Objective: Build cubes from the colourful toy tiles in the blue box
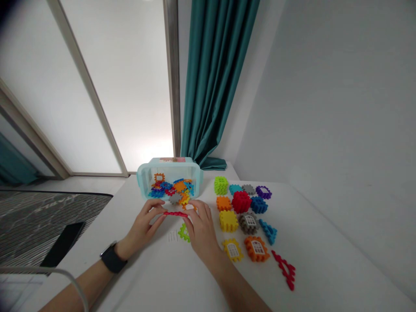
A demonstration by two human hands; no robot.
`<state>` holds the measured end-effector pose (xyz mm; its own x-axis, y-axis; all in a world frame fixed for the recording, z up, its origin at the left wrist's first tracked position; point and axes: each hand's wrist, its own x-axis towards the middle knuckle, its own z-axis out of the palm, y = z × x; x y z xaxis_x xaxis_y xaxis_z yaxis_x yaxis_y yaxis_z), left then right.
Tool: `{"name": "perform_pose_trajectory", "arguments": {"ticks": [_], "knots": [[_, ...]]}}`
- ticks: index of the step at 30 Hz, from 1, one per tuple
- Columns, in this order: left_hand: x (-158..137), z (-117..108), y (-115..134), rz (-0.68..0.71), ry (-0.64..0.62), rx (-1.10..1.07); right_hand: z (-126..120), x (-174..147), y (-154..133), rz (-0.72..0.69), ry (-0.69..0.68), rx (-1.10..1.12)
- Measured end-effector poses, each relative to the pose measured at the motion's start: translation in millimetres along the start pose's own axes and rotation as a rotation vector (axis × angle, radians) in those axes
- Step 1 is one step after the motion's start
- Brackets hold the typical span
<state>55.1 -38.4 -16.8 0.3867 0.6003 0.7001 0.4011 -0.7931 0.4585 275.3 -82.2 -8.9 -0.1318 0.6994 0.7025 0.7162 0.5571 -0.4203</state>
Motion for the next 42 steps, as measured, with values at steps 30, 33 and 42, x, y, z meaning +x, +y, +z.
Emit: {"name": "perform_pose_trajectory", "arguments": {"ticks": [30,33,42], "knots": [[6,9,-1,-0.408,-0.032,-0.488,21,-4,-13,0.475,-0.046,0.566],[8,5,3,-0.356,-0.002,-0.369,21,-6,-12,0.345,-0.080,0.406],[6,0,13,-0.117,-0.198,-0.153,9,1,-4,0.226,-0.102,0.361]]}}
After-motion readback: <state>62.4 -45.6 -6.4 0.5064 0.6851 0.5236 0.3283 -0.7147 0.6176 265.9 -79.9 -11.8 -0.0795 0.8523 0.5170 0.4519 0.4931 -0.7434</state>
